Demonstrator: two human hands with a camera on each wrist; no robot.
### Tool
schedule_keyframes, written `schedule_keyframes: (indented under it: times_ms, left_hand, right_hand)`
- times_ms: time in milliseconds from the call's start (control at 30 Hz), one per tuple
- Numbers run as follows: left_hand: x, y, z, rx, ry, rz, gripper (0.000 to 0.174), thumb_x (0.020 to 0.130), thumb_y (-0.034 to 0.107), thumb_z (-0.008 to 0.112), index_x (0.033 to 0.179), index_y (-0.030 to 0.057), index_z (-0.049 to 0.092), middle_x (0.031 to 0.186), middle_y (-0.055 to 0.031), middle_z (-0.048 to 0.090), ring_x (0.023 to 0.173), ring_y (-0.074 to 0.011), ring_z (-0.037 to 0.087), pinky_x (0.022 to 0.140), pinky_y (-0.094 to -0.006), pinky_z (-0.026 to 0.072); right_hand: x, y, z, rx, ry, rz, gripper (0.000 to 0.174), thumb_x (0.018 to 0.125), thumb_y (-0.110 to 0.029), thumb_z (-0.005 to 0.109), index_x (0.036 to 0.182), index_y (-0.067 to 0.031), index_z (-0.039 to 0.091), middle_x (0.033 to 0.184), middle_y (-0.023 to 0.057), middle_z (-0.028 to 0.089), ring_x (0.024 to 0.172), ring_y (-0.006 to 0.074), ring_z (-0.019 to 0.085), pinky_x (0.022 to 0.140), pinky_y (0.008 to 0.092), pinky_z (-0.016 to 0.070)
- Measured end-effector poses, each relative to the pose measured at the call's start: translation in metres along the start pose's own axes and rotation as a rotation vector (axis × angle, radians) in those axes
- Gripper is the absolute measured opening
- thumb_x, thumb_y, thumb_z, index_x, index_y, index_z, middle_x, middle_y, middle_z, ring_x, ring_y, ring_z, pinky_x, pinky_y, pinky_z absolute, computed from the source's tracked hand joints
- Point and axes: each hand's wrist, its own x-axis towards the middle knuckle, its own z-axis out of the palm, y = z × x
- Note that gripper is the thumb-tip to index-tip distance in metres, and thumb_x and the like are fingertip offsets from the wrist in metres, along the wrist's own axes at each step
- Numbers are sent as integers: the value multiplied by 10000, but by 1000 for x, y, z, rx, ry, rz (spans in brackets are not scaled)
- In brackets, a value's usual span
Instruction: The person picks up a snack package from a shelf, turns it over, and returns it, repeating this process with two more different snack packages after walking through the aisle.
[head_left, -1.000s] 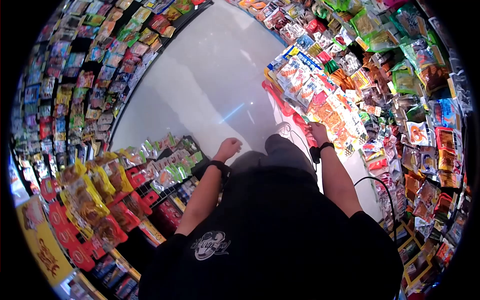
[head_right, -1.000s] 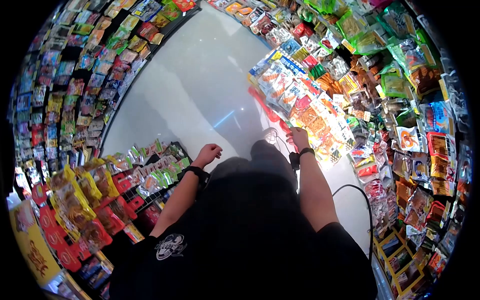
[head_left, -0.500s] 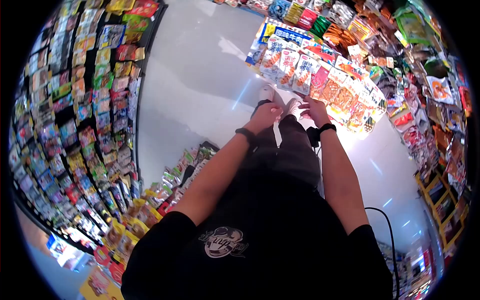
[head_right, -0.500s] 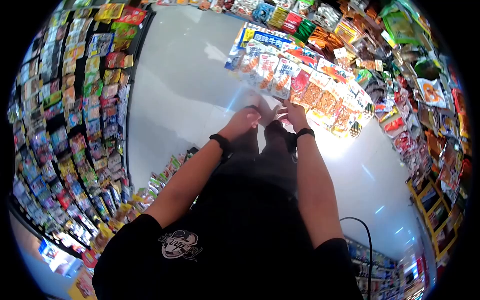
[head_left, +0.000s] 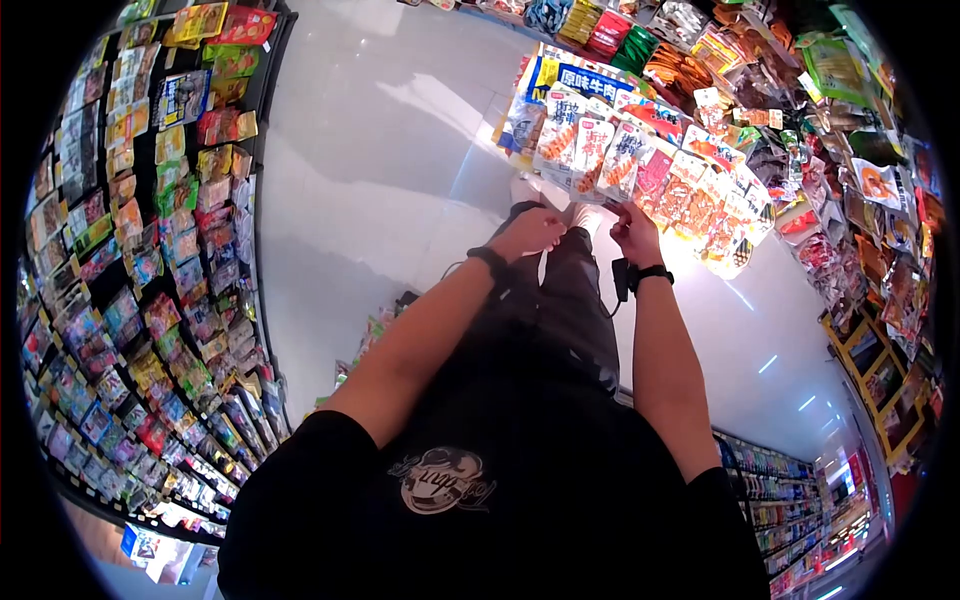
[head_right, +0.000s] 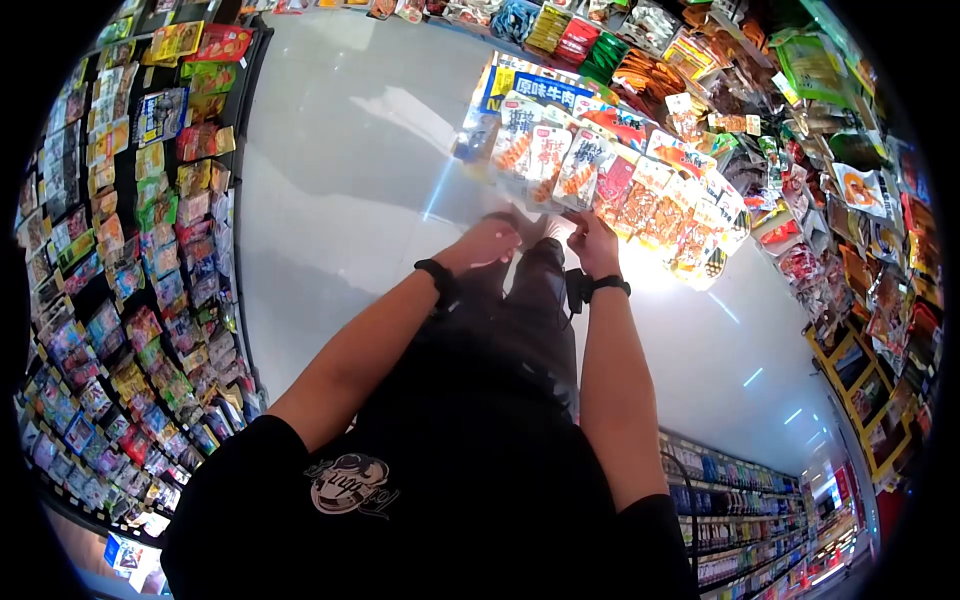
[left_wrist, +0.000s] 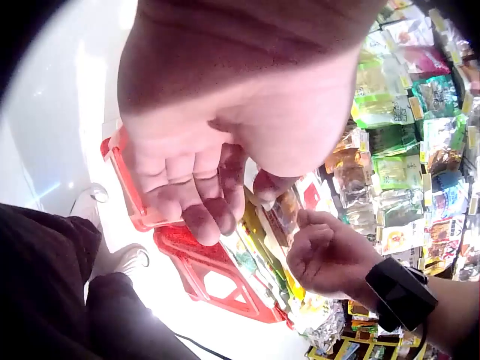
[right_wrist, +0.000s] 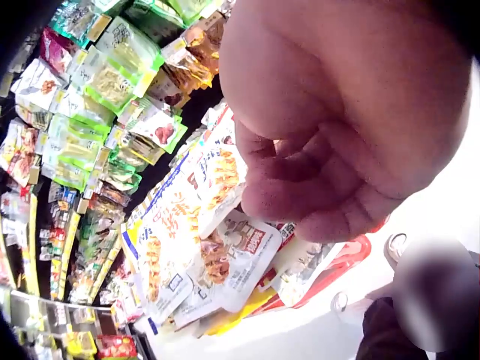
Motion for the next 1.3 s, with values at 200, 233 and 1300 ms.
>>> schedule_keyframes:
  times_ms: [200, 233, 1300]
  left_hand:
    - [-33, 59, -24, -40, -101, 33, 280, 976, 244, 603, 1025, -14, 703, 853, -79, 722, 721, -152, 677, 670, -279, 534]
    - [-35, 64, -27, -55, -131, 69, 291, 979, 259, 600, 1032, -8, 706, 862, -76, 726, 734, -152, 681, 681, -277, 530]
    - [-179, 204, 225, 1177, -943, 522, 275, 837, 240, 787, 983, 15, 729, 760, -43, 660, 711, -108, 604, 652, -301, 490]
  right_hand:
    - [-54, -12, 20, -18, -47, -198, 128, 971, -109, 533, 949, 3, 591, 865, 52, 560, 747, 159, 597, 735, 317, 553]
    - [-66, -13, 25, -246, -95, -378, 132, 973, -110, 521, 957, 6, 583, 890, 68, 588, 776, 178, 623, 764, 328, 561]
    - [-419, 80, -94, -728, 192, -853, 304, 865, -182, 710, 1130, -34, 695, 990, 200, 726, 891, 323, 698, 818, 387, 535]
